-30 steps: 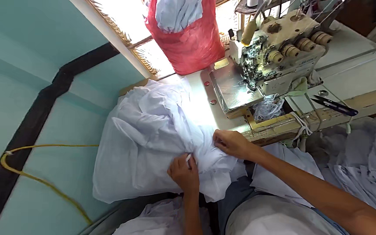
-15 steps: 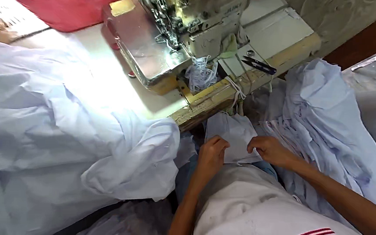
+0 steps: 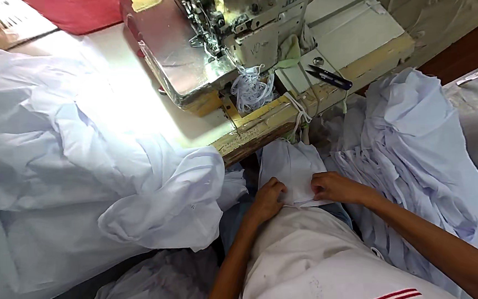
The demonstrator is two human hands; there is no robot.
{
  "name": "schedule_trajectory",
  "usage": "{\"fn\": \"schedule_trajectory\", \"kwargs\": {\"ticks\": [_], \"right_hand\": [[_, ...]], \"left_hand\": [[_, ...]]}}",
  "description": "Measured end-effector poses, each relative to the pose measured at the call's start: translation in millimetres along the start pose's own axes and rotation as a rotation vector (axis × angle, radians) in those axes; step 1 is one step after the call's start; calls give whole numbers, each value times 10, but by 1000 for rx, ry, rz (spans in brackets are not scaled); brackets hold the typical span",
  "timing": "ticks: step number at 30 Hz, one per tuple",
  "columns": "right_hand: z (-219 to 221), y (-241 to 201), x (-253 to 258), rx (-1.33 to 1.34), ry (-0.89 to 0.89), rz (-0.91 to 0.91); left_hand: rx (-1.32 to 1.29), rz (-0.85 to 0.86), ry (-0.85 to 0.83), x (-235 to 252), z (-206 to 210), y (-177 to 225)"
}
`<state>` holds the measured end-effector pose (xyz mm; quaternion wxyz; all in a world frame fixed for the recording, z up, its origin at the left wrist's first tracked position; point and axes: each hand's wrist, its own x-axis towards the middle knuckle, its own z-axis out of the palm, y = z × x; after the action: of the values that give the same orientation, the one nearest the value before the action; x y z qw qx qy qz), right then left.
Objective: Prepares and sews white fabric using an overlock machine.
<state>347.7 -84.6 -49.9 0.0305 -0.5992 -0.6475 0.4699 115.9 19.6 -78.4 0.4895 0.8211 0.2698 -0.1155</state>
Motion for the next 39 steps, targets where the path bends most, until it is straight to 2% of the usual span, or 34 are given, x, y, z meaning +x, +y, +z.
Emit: {"fn": "schedule_trajectory", "kwargs": {"ticks": [5,10,13,16,19,21,24,26,28,31,32,34,37,39], "right_hand": [[48,58,27,22,66,-37],[139,-88,20,-87,39,-14],[151,-136,42,-147,15,-8],[39,-101,82,-65,13,39],[-29,-35,86,49,157,55],[31,-45,73,-7,350,-33],[113,-167,114,-217,589,-192],[66,-305,148,-272,672,-216],[-53,-503,171,-172,738,-173],[-244,-827,208,194,784,-172],[-292,-932,223,349,748,-232],[-363,-1121,255,609,523,-405],[-352,-1412,348,708,114,-553],[-230,-1604,420,761,-39,-649]], "left_hand": [[13,14,66,9,7,-90],[-19,6,146,6,-13,-72],[-69,41,94,-11,-31,-56],[-43,108,41,-35,-8,-48],[-16,95,55,-60,-9,-36],[-12,84,139,-86,16,-57],[-23,47,417,-108,110,-135],[-117,-3,597,-156,105,-134],[-338,4,709,-265,42,-80],[-656,195,807,-587,-148,171],[-677,270,848,-724,-207,251],[-628,357,952,-1014,-311,358],[-481,334,1104,-1442,-374,383],[-398,291,1152,-1707,-357,348]]}}
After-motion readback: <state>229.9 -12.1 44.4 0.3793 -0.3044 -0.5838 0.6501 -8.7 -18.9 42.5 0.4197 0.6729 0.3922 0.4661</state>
